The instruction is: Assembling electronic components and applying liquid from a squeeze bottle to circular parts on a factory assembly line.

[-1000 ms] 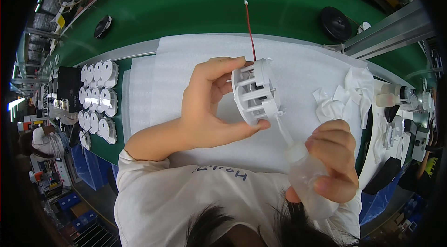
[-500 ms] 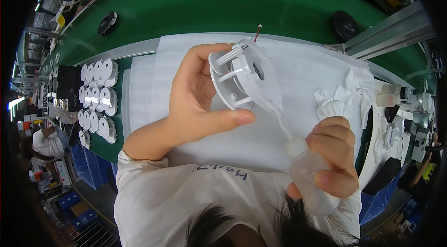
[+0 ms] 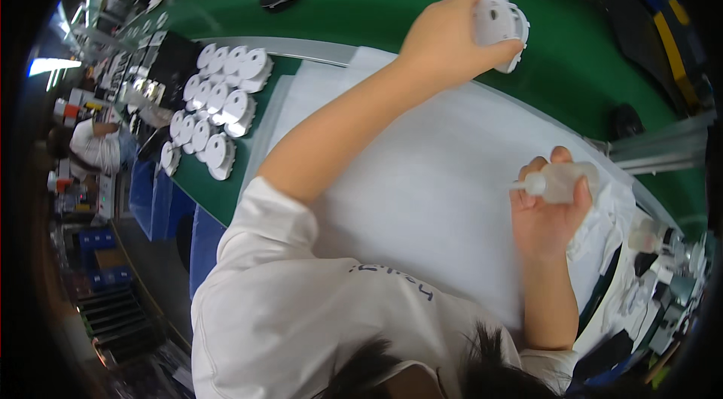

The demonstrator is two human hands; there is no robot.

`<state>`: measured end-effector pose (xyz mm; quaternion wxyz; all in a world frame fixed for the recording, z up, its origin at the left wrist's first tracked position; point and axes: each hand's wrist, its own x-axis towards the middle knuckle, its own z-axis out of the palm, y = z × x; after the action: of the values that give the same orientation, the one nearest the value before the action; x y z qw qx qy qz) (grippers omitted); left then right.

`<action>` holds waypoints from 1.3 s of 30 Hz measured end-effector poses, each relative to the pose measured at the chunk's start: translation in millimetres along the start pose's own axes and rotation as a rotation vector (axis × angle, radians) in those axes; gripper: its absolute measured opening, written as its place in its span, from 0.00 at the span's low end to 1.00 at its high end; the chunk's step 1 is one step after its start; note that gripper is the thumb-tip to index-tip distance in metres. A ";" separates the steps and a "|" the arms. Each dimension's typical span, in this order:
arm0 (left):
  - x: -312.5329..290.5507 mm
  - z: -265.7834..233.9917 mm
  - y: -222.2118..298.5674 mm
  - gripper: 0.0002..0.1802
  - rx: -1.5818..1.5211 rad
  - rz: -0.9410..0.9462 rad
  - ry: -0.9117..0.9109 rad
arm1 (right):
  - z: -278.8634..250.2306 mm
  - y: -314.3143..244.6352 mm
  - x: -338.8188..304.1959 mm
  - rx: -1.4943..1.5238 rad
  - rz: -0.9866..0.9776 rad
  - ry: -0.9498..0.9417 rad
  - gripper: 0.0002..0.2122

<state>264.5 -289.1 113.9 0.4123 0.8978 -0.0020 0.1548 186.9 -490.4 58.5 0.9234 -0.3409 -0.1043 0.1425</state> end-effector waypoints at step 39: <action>-252.0 -373.1 -231.2 0.26 0.773 -1.274 0.063 | -21.7 8.7 21.9 0.255 0.214 0.283 0.17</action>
<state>-48.1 108.8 100.9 0.0769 0.8012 0.5852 -0.0988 212.1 -489.7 38.7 0.9440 -0.2470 0.0822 0.2025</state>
